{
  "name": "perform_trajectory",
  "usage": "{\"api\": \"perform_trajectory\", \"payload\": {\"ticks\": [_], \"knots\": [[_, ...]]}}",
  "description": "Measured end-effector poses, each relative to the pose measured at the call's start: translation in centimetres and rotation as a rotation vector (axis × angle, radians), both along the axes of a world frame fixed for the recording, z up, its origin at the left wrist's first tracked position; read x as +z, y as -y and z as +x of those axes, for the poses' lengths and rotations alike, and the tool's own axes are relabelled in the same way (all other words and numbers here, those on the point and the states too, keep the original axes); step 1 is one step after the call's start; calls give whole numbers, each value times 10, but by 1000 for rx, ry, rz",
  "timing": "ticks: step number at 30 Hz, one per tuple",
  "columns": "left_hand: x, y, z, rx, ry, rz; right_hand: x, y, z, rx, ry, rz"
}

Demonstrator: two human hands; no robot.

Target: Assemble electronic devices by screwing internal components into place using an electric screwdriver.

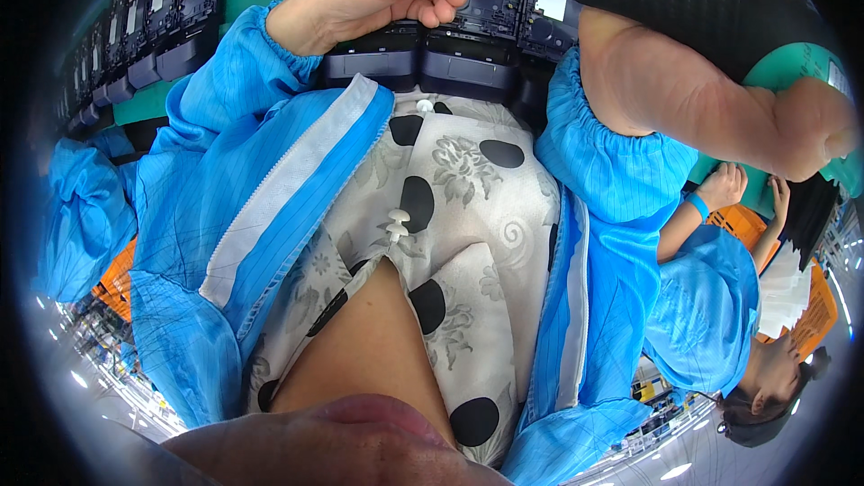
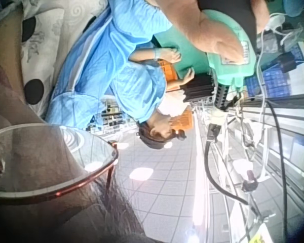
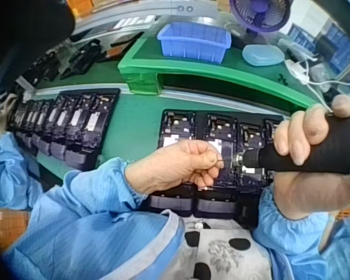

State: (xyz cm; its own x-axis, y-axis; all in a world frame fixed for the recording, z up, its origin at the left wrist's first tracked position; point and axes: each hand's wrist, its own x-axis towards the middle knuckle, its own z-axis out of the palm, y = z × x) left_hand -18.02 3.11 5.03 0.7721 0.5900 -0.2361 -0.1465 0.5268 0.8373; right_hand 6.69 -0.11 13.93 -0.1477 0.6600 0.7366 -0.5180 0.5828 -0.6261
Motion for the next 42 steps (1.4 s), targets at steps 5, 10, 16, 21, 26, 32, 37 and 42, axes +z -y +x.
{"api": "perform_trajectory", "payload": {"ticks": [5,10,16,21,26,32,37,42], "knots": [[1,1,0,23,-44,58,0,2,1,-5,-1,3],[9,1,-6,72,-171,110,-1,4,10,-13,16,9],[9,-7,-29,223,-88,169,-8,25,10,11,106,-8],[-2,-15,-38,201,100,51,-31,32,2,31,193,-38],[1,-10,-30,233,62,78,-51,22,-14,-49,91,-19],[-3,-10,-22,224,108,57,-54,21,-16,-75,71,-92],[-4,-12,-23,228,99,55,-57,17,-16,-47,47,-127],[-6,-14,-23,219,123,48,-56,17,-17,-43,54,-131]]}}
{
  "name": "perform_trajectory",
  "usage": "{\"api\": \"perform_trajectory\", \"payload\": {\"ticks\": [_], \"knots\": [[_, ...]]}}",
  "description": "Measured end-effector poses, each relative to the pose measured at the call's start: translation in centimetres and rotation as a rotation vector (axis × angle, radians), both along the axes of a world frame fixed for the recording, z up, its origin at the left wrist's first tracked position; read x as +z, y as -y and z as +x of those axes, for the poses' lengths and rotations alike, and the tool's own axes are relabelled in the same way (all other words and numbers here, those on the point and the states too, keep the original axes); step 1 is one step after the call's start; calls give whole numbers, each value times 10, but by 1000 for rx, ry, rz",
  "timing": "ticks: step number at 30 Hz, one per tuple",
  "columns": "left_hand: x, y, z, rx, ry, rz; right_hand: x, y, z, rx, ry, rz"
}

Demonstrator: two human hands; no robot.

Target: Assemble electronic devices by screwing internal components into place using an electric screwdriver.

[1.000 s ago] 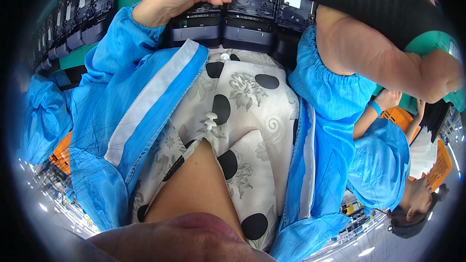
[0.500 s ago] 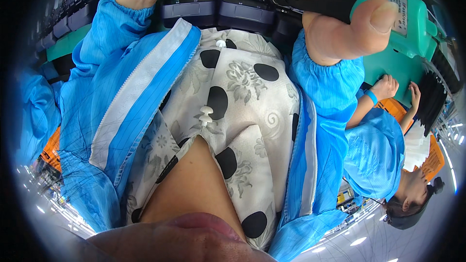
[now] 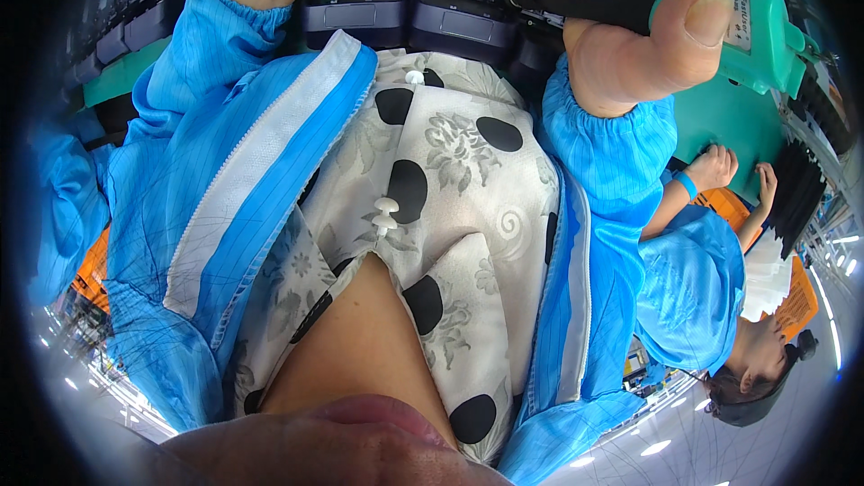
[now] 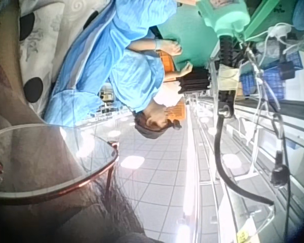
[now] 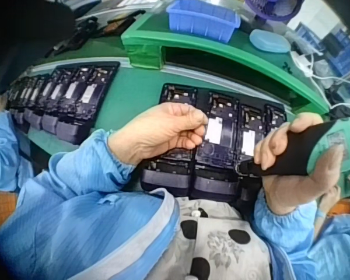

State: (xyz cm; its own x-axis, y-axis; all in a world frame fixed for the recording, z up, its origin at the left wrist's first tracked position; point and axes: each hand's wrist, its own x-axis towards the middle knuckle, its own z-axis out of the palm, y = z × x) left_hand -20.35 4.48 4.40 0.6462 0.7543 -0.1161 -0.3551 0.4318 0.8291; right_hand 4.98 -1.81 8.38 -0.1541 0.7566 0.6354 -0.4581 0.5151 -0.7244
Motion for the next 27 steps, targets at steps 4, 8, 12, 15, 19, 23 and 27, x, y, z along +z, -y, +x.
{"api": "perform_trajectory", "payload": {"ticks": [4,8,12,15,19,23,27], "knots": [[2,1,0,5,-16,-1,0,1,2,6,15,13],[4,1,1,8,-22,15,2,0,3,23,21,33],[4,2,2,-5,-17,22,1,0,1,18,21,52],[3,3,2,1,-22,24,-1,0,2,25,36,58],[4,2,2,3,-43,11,5,2,-4,94,130,85],[9,7,-6,21,-43,-3,10,12,-34,-214,199,86],[15,17,-10,88,-73,-5,26,12,-33,-238,305,58]]}}
